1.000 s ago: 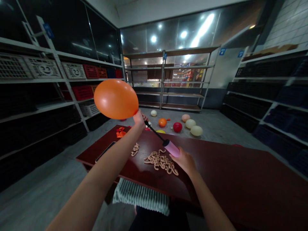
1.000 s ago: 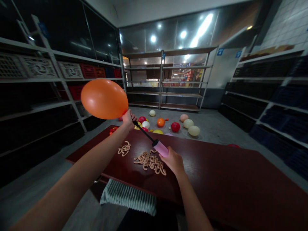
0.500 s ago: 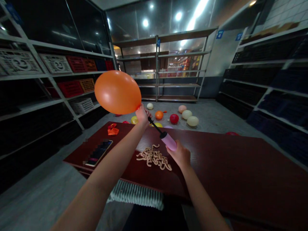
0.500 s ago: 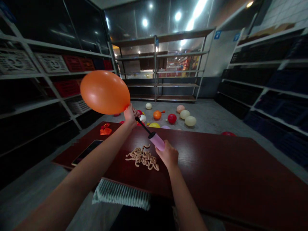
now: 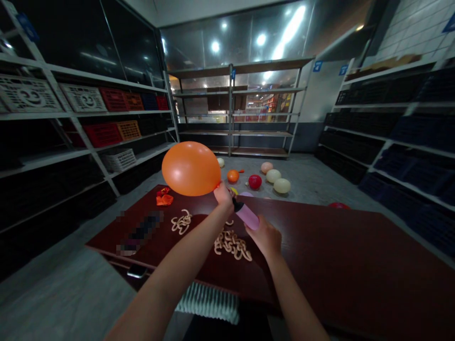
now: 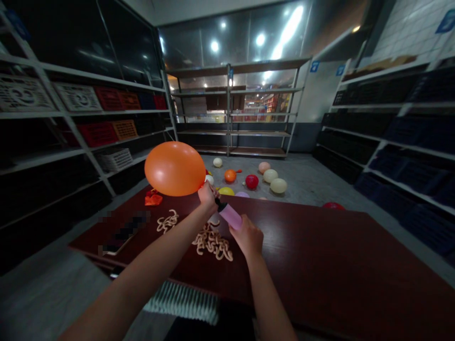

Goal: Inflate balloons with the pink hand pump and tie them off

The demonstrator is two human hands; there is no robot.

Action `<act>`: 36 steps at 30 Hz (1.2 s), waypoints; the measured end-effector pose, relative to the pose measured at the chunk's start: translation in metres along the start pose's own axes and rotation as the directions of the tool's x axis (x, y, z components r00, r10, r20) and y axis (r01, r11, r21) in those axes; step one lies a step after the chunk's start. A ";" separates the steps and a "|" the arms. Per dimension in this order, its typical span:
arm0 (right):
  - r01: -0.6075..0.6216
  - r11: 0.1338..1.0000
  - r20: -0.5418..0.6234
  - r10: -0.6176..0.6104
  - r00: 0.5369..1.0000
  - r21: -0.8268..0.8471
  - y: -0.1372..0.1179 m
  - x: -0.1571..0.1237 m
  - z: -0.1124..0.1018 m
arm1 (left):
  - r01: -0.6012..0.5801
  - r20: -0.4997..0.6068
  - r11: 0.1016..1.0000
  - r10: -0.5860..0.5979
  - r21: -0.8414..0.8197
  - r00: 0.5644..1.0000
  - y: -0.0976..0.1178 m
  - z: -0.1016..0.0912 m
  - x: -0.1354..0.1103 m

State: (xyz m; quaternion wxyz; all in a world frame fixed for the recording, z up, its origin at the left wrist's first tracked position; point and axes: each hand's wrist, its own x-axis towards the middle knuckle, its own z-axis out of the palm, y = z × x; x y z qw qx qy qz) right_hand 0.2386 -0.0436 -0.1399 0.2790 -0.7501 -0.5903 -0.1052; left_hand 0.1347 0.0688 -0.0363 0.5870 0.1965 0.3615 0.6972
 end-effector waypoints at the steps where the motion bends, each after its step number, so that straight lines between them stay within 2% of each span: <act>1: 0.015 1.000 0.008 -0.015 1.000 0.001 -0.002 0.000 0.000 | 0.007 -0.022 1.000 -0.007 0.000 1.000 0.004 -0.003 0.002; 8: 0.086 0.996 0.062 -0.085 0.994 -0.009 -0.009 -0.002 0.000 | 0.027 -0.089 0.999 -0.028 -0.020 0.996 0.042 -0.023 0.012; 12: 0.157 0.988 0.024 -0.156 0.987 -0.007 -0.006 -0.005 0.000 | 0.011 -0.099 0.999 -0.016 -0.049 0.995 0.078 -0.036 0.018; 16: 0.197 0.980 -0.005 -0.197 0.980 0.034 -0.007 -0.007 0.000 | -0.052 -0.114 0.995 0.042 -0.080 0.993 0.121 -0.047 0.023; 19: 0.238 0.968 -0.035 -0.236 0.971 0.078 -0.010 -0.007 0.001 | -0.090 -0.094 0.992 0.082 -0.085 0.992 0.141 -0.048 0.025; 21: 0.240 0.967 -0.050 -0.236 0.970 0.091 -0.009 -0.005 0.001 | -0.095 -0.068 0.993 0.090 -0.075 0.994 0.144 -0.044 0.024; 24: 0.176 0.980 -0.058 -0.172 0.983 0.092 -0.004 -0.002 0.001 | -0.133 0.014 0.988 0.134 -0.075 0.991 0.134 -0.031 0.020; 27: 0.083 0.992 -0.059 -0.078 0.995 0.093 0.002 0.002 0.002 | -0.150 0.098 0.986 0.157 -0.077 0.983 0.113 -0.015 0.017; 31: 0.015 0.993 -0.041 -0.010 0.999 0.114 0.005 0.005 0.005 | -0.095 0.157 0.994 0.103 -0.059 0.982 0.073 0.003 0.011; 36: -0.054 0.990 -0.009 0.056 0.998 0.131 0.004 0.009 0.003 | -0.059 0.205 0.998 0.065 -0.038 0.977 0.019 0.017 -0.010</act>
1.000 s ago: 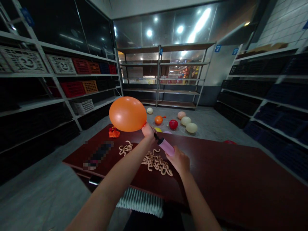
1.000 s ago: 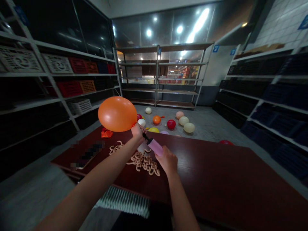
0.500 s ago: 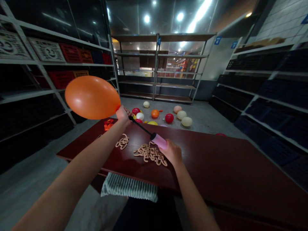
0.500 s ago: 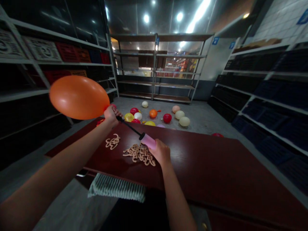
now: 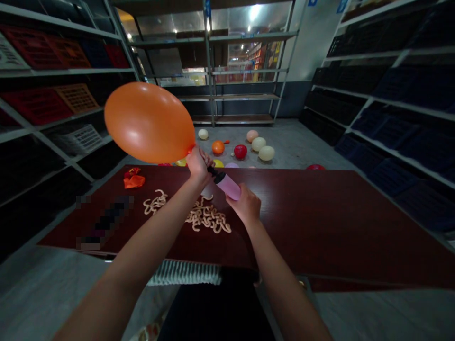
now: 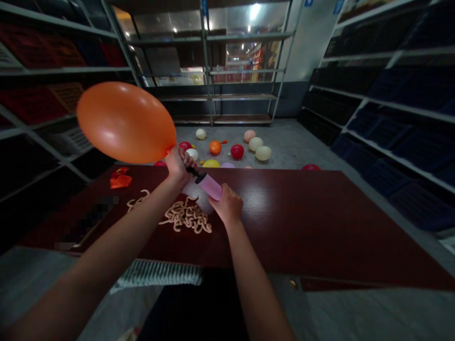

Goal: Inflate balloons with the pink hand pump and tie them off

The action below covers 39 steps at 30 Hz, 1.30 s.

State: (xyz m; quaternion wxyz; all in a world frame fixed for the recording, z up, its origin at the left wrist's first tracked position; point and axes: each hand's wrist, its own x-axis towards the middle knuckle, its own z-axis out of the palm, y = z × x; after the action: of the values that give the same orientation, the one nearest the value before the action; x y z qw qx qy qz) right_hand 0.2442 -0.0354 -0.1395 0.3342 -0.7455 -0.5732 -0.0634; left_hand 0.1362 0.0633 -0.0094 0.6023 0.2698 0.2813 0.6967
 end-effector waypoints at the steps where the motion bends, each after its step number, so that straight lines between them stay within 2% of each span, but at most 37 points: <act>1: -0.014 1.000 0.005 0.014 1.000 0.002 0.000 0.001 -0.001 | 0.004 -0.002 1.000 -0.004 0.001 1.000 -0.007 0.002 -0.004; 3: -0.039 0.999 0.009 0.039 0.999 0.002 0.000 0.002 -0.003 | 0.006 0.010 1.000 -0.006 -0.005 1.000 -0.017 0.004 -0.008; 6: -0.039 0.999 0.022 0.039 0.999 -0.007 -0.001 0.003 -0.004 | 0.010 0.032 1.000 -0.009 -0.022 0.999 -0.019 0.002 -0.007; 13: 0.072 0.997 0.107 -0.070 0.992 -0.023 -0.011 0.001 -0.005 | 0.048 -0.096 0.998 -0.051 -0.032 0.994 0.005 -0.022 0.001; 18: 0.170 0.985 0.116 -0.166 0.979 -0.026 -0.016 -0.007 -0.004 | 0.036 -0.175 0.999 -0.042 -0.036 0.984 0.042 -0.040 0.006; 23: 0.232 0.973 0.106 -0.228 0.968 -0.018 -0.015 -0.012 -0.002 | -0.008 -0.249 1.000 0.008 0.002 0.969 0.096 -0.055 0.011; 26: 0.271 0.963 0.099 -0.269 0.958 -0.003 -0.018 -0.014 0.000 | -0.043 -0.267 0.999 0.047 0.021 0.963 0.126 -0.062 0.015; 29: 0.299 0.954 0.099 -0.299 0.949 0.018 -0.022 -0.016 0.001 | -0.057 -0.265 0.998 0.060 0.022 0.962 0.143 -0.064 0.023; 31: 0.303 0.952 0.093 -0.305 0.948 0.034 -0.023 -0.017 0.002 | -0.067 -0.242 0.998 0.064 -0.003 0.968 0.145 -0.062 0.027; 34: 0.274 0.961 0.052 -0.275 0.960 0.031 -0.019 -0.017 0.003 | -0.093 -0.208 0.995 0.082 -0.041 0.975 0.135 -0.055 0.029; 39: 0.137 0.990 -0.030 -0.138 0.990 -0.040 -0.008 -0.012 0.003 | -0.098 -0.137 0.992 0.085 -0.084 0.987 0.096 -0.042 0.027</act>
State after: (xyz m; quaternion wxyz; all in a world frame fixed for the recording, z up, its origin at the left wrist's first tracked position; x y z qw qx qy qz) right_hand 0.2320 -0.0425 -0.1437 0.3243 -0.7091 -0.6164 -0.1094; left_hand 0.0366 0.0756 0.0310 0.5611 0.2076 0.2763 0.7521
